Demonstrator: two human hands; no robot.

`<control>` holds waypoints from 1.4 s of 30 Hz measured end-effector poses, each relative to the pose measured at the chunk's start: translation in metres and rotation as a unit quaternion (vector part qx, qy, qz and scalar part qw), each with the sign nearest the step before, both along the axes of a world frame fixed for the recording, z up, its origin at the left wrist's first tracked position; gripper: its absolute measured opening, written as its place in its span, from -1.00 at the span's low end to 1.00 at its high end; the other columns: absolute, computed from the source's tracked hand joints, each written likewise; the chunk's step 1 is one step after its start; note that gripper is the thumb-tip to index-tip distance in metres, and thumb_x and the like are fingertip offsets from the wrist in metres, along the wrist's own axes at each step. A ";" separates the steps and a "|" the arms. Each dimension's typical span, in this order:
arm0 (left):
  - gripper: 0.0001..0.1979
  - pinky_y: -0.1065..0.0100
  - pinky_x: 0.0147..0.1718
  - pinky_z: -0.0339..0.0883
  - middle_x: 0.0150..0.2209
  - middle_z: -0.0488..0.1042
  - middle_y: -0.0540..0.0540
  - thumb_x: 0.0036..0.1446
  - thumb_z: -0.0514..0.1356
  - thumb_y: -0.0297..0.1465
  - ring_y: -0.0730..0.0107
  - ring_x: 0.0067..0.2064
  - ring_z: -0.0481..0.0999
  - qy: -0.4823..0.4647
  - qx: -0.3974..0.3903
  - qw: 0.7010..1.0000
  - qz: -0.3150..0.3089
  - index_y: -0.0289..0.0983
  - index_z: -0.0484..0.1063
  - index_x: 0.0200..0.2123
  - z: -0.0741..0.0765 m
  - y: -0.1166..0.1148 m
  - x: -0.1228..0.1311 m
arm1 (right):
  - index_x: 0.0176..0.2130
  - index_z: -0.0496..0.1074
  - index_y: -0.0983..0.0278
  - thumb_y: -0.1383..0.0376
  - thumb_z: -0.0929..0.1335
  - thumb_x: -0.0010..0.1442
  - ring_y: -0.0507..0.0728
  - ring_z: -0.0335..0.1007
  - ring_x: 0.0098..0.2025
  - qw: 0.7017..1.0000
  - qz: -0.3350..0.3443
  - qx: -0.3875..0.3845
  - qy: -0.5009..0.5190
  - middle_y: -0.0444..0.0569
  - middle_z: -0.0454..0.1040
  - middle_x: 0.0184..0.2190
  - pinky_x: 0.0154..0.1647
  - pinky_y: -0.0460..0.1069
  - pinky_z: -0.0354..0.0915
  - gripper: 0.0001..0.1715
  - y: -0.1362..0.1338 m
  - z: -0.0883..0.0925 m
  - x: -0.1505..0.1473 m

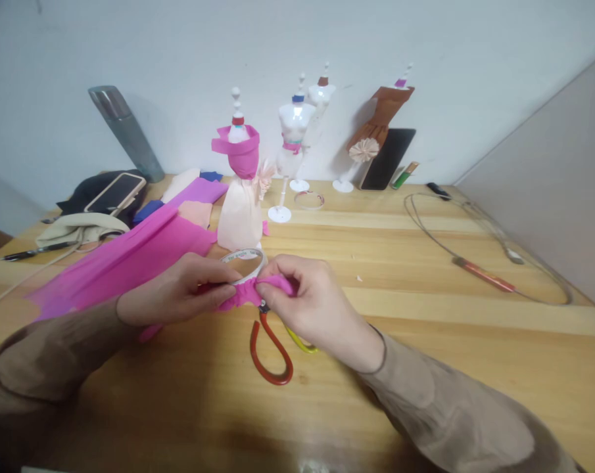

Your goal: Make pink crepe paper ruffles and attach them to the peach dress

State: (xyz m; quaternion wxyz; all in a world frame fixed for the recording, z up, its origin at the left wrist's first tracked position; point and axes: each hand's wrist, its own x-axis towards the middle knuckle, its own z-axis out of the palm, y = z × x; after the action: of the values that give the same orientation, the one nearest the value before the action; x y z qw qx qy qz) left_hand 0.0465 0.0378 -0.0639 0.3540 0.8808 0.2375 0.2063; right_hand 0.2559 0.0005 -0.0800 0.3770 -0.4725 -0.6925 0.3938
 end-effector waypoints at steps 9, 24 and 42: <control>-0.73 0.48 -0.54 0.08 -0.58 0.21 0.07 0.28 0.04 -0.39 0.57 -0.53 0.18 0.015 0.034 0.999 -0.004 -0.34 0.36 -0.46 0.000 -0.004 -0.002 | -0.52 0.34 0.29 0.29 0.39 0.06 -0.03 0.08 -0.57 1.000 -0.025 0.006 -0.007 -0.18 0.26 -0.62 -0.59 -0.11 0.05 -0.81 0.001 -0.001 -0.001; -0.72 0.44 -0.50 0.10 -0.57 0.23 0.03 0.27 0.00 -0.40 0.51 -0.50 0.20 0.022 0.038 0.998 -0.043 -0.30 0.27 -0.50 0.001 -0.006 0.001 | -0.56 0.28 0.26 0.11 0.48 -0.09 -0.05 0.12 -0.77 0.970 -0.039 -0.221 0.091 -0.20 0.29 -0.75 -0.81 -0.15 0.01 -0.62 0.003 -0.002 -0.004; -0.74 0.54 -0.61 0.05 -0.59 0.25 0.07 0.27 0.05 -0.40 0.62 -0.56 0.18 -0.033 -0.111 0.993 -0.031 -0.37 0.40 -0.43 -0.001 0.005 -0.004 | -0.53 0.37 0.28 0.22 0.40 0.04 0.00 0.20 -0.53 0.999 0.002 -0.031 0.008 -0.12 0.36 -0.59 -0.54 -0.09 0.17 -0.78 0.009 0.016 0.010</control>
State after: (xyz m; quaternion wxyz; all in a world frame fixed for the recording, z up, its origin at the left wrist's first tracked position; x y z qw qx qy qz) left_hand 0.0429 0.0424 -0.0647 0.4632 0.8359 0.2197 0.1963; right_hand 0.2657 0.0098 -0.0637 0.3672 -0.4789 -0.6779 0.4198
